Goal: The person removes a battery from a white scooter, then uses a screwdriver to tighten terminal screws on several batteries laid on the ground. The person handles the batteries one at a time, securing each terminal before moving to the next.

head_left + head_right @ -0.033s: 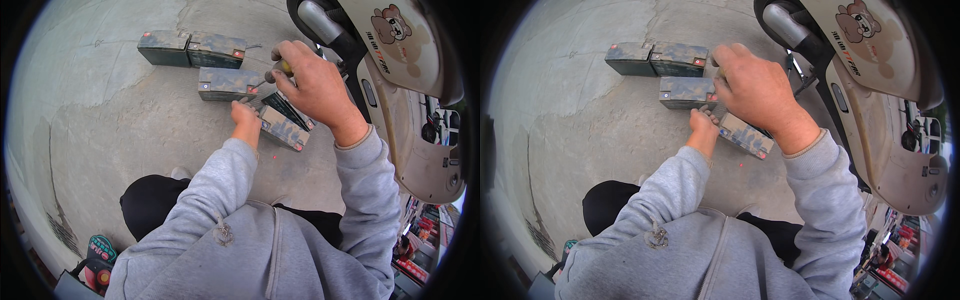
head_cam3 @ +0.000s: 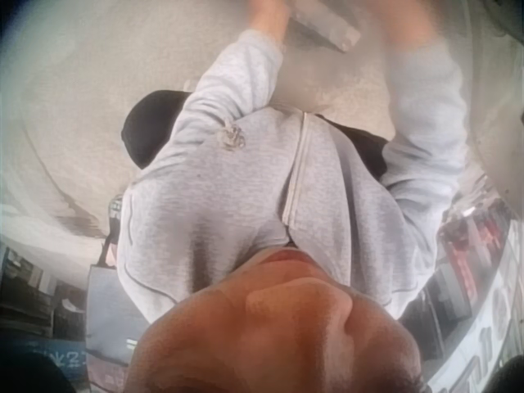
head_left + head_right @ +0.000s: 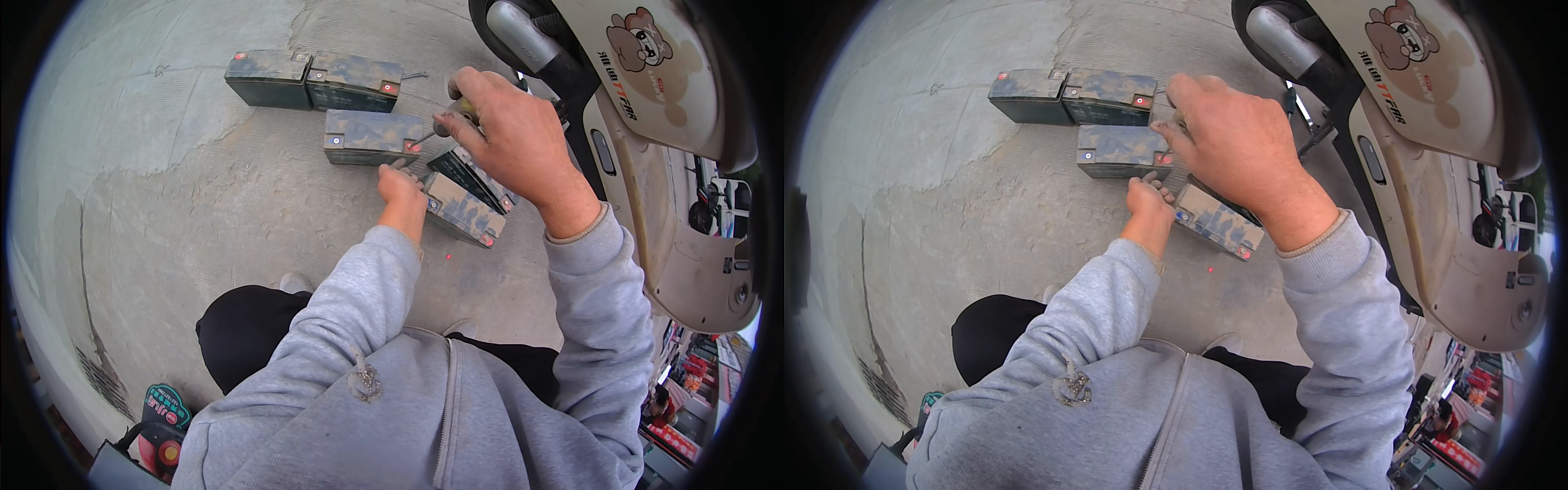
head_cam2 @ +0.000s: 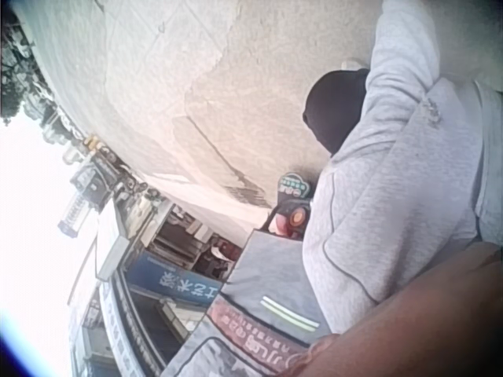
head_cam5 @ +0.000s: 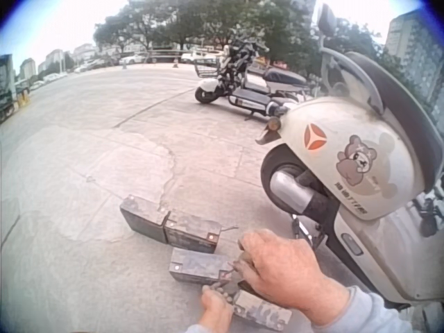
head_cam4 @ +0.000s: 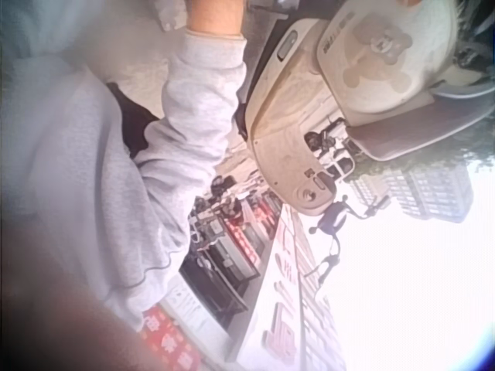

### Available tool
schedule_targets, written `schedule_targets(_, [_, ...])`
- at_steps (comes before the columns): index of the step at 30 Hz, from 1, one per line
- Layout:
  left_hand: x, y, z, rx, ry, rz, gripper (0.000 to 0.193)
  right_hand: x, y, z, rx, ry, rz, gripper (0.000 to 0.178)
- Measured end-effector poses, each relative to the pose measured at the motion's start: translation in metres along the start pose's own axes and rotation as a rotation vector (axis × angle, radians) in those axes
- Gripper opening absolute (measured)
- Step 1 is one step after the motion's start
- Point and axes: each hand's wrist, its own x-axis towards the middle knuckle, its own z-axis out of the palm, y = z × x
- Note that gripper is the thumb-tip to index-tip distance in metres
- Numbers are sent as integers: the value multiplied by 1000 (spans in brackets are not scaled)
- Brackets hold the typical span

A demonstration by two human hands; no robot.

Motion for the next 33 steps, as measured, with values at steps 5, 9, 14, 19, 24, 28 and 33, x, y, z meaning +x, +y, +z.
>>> schedule_targets(5, [0,0,0,18,10,6,41,0,1,-1,-23,-10,118,27])
schedule_targets(9, [-1,1,0,-7,-6,1,42,0,-2,-2,65,24,-25,36])
schedule_targets(14, [-2,2,0,-2,-2,-2,42,2,-3,-5,-79,-79,124,35])
schedule_targets(19, [-2,2,-2,-5,-13,13,40,4,-2,-6,-19,-29,-59,33])
schedule_targets(24, [-1,3,-3,6,-4,12,39,3,-2,-5,-26,-177,175,35])
schedule_targets(28, [-2,3,-4,20,-2,22,39,0,-1,-3,114,50,-27,38])
schedule_targets(33, [0,3,-4,25,9,22,40,0,4,-3,-97,-97,206,39])
